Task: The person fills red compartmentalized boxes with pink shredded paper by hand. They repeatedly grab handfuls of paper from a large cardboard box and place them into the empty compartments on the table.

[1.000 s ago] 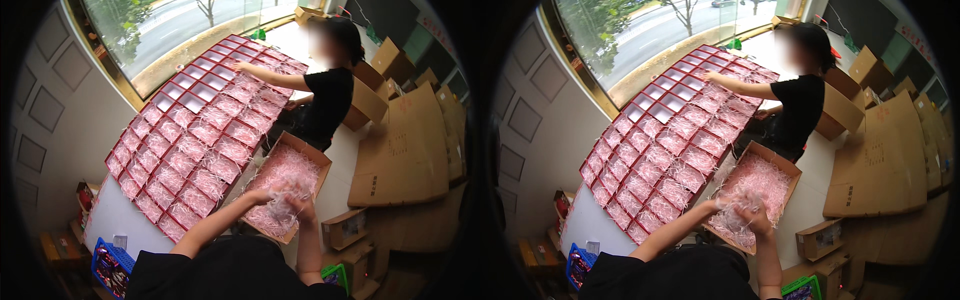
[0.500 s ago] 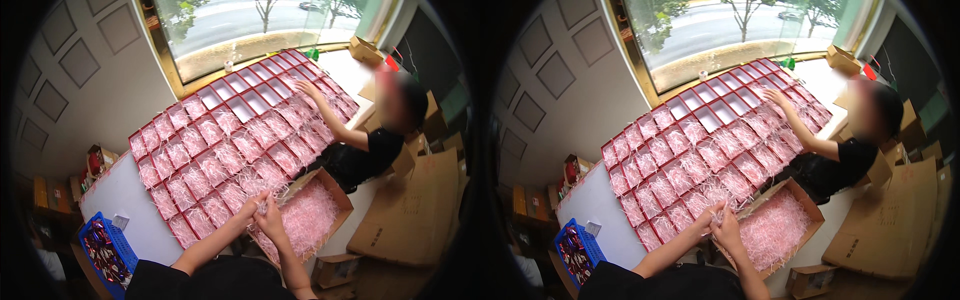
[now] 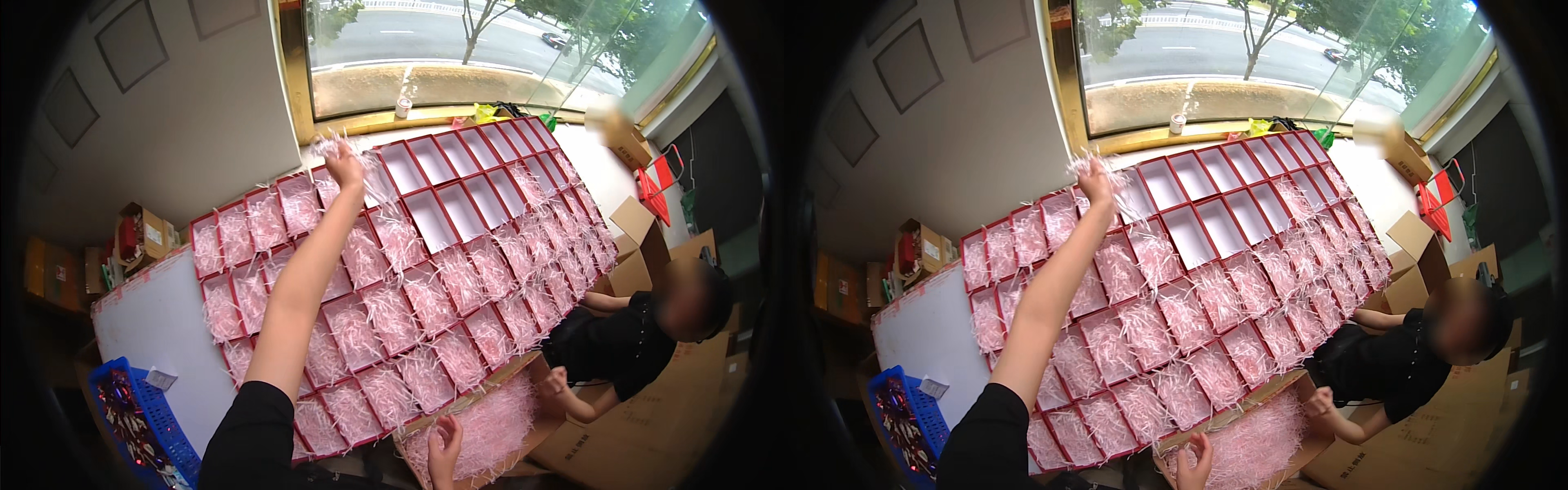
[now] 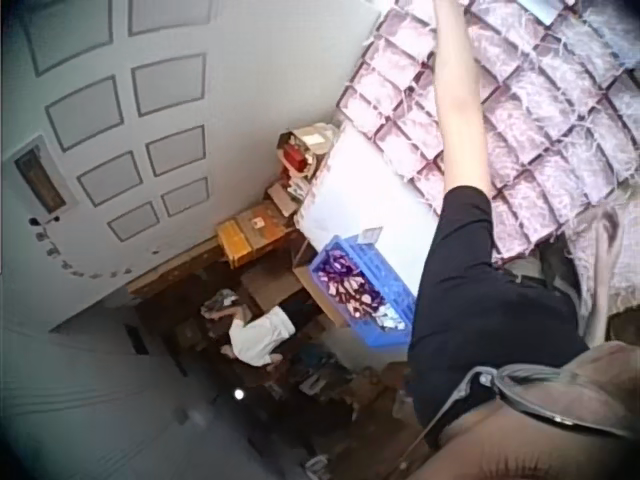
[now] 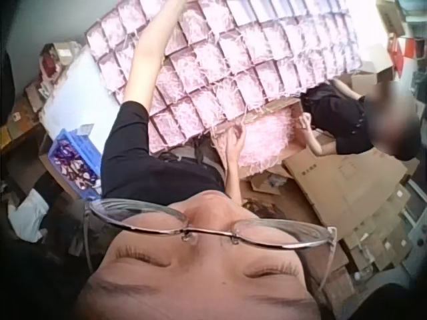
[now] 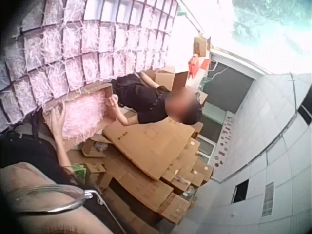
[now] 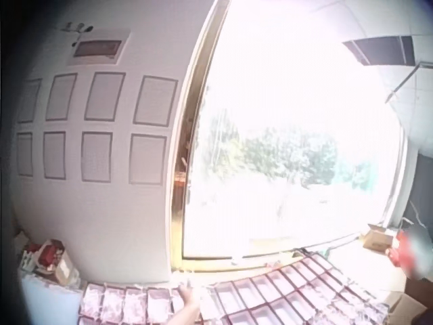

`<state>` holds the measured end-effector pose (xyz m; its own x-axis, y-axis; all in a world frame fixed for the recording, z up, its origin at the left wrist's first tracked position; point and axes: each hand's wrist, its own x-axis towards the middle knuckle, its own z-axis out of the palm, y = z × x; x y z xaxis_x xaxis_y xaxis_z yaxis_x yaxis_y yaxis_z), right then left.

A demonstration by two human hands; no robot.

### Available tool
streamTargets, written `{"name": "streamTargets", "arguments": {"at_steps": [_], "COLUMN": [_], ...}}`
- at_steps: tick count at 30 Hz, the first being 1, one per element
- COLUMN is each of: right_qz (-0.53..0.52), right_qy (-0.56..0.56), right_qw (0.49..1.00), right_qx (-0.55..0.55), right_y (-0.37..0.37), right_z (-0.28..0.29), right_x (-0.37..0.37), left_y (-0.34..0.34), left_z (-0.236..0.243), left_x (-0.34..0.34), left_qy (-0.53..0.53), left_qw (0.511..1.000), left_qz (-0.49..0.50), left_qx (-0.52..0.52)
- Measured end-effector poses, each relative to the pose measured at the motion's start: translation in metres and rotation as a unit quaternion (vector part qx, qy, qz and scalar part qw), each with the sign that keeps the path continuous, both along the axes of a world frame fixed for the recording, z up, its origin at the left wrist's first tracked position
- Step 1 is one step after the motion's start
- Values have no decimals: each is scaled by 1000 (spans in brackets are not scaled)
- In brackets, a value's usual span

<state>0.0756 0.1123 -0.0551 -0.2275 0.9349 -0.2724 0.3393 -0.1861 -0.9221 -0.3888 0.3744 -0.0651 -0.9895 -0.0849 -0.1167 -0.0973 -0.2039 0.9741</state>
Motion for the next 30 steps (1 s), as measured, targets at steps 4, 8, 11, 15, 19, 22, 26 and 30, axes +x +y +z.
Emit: {"name": "streamTargets", "arguments": {"at_steps": [4,8,11,15,19,22,26,30], "right_qz": [-89,-153,-87,-69,-104,-71,-41,-42], "right_qy": [-31,-49,-120,-144,-93,-118,-149,-190], "right_qw": [994,979,988,985,979,981,985,981], "right_qx": [-49,-127,-40,-58,-149,-139,-77,-9], "right_y": [-23,-29,-39,-36,-40,-41,-54,-86], "right_z": [-36,-17,-39,-20,-21,-26,-54,-91], "right_x": [60,59,78,59,47,42,68,123], "left_y": [26,49,67,64,51,33,21,19], "left_z": [-57,-113,-136,-106,-40,-30,-95,-70], "left_x": [-41,-40,-40,-55,-51,-40,-40,-16], "left_qy": [393,20,-174,-310,-41,220,363,327], "left_qw": [871,930,898,887,950,710,581,446], "left_qz": [-66,-237,-336,-337,-268,-443,-414,-494], "left_qx": [-288,-281,-225,-66,-157,-501,-599,-670]}}
